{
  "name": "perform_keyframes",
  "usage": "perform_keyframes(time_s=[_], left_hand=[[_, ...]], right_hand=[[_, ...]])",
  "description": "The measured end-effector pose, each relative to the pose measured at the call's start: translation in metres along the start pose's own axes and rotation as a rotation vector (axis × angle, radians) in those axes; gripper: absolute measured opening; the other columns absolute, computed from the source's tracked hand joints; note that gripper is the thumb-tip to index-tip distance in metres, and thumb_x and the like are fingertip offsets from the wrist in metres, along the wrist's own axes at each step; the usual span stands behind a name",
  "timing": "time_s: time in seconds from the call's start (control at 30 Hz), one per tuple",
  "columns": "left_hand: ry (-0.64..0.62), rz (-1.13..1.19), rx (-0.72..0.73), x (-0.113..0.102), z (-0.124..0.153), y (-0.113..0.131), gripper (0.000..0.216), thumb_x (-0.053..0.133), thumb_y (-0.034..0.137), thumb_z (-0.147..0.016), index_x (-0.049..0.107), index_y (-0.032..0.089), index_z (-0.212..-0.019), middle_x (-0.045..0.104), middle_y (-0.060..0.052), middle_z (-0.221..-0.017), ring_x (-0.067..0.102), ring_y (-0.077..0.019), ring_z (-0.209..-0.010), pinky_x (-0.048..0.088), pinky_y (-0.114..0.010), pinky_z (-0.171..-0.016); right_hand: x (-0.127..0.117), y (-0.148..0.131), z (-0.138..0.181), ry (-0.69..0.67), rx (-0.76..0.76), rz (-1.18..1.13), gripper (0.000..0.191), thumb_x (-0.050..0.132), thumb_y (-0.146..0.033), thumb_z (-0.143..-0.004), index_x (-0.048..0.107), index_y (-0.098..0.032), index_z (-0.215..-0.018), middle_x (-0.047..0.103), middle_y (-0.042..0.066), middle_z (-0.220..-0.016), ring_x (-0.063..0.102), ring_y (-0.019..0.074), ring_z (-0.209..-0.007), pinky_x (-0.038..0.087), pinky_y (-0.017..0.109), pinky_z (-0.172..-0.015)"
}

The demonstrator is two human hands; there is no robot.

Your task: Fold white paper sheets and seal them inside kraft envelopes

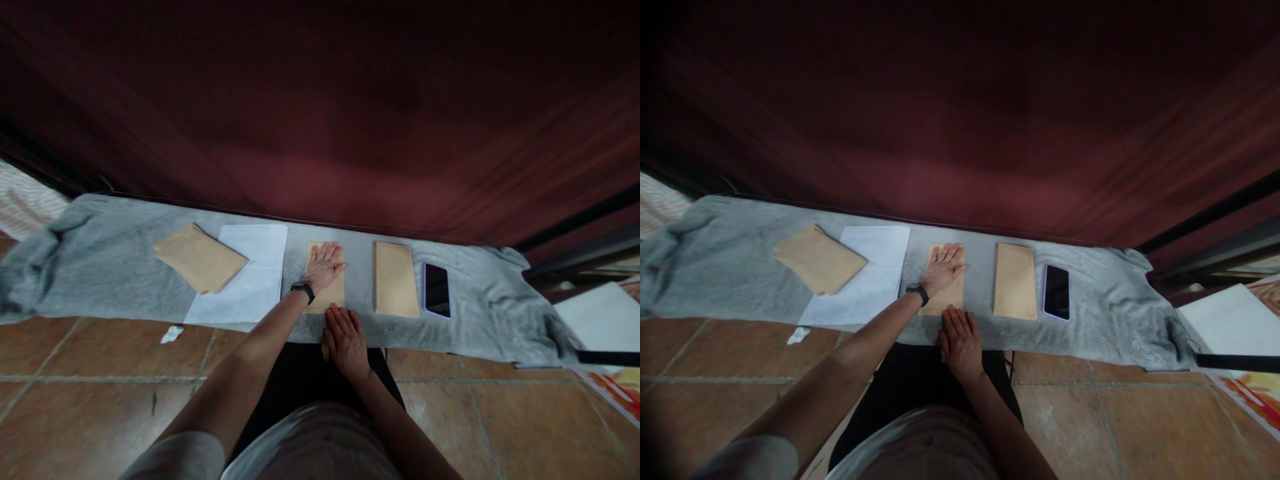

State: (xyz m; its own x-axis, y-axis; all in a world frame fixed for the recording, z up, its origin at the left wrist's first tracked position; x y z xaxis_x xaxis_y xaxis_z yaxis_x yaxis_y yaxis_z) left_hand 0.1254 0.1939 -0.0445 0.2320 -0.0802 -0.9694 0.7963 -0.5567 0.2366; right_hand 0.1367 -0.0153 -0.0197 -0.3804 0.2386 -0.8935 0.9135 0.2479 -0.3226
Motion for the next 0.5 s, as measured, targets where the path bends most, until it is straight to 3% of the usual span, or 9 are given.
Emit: perform_keyframes(time_s=[0.2,0.5], left_hand=[[-0.042,0.012,-0.005,0.004,-0.002,0.0,0.063,0.028,0.052,-0.102,0.03,0.025,-0.159,0.026,-0.002,-0.166,0.014,-0.0296,-0.156,0.006,-0.058,-0.125],[-0.073,0.026,0.072,0.005,0.022,0.016,0.059,0.024,0.049,-0.104,0.031,0.027,-0.158,0.031,0.0,-0.165,0.014,-0.0276,-0.156,0.004,-0.059,-0.125]], right_hand=[[0.002,0.001,0.001,0.0,0.007,-0.01,0.046,0.043,-0.027,-0.103,0.05,-0.017,-0.147,0.057,0.01,-0.147,0.049,0.0233,-0.139,0.033,0.045,-0.12],[0.002,0.001,0.001,0.006,0.011,-0.017,0.045,0.044,-0.028,-0.102,0.052,-0.017,-0.146,0.058,0.01,-0.147,0.051,0.0241,-0.137,0.031,0.046,-0.12]])
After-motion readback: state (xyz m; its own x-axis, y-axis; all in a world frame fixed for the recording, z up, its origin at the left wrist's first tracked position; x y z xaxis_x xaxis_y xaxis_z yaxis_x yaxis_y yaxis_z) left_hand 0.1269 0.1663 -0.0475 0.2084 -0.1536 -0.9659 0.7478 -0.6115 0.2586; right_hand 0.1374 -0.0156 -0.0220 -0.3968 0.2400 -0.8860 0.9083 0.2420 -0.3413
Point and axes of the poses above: each hand's wrist, its own z-axis away from the middle knuckle, its own x-axis out of the palm, y = z × x, the point moved 10 cm from there along -z, towards the middle knuckle
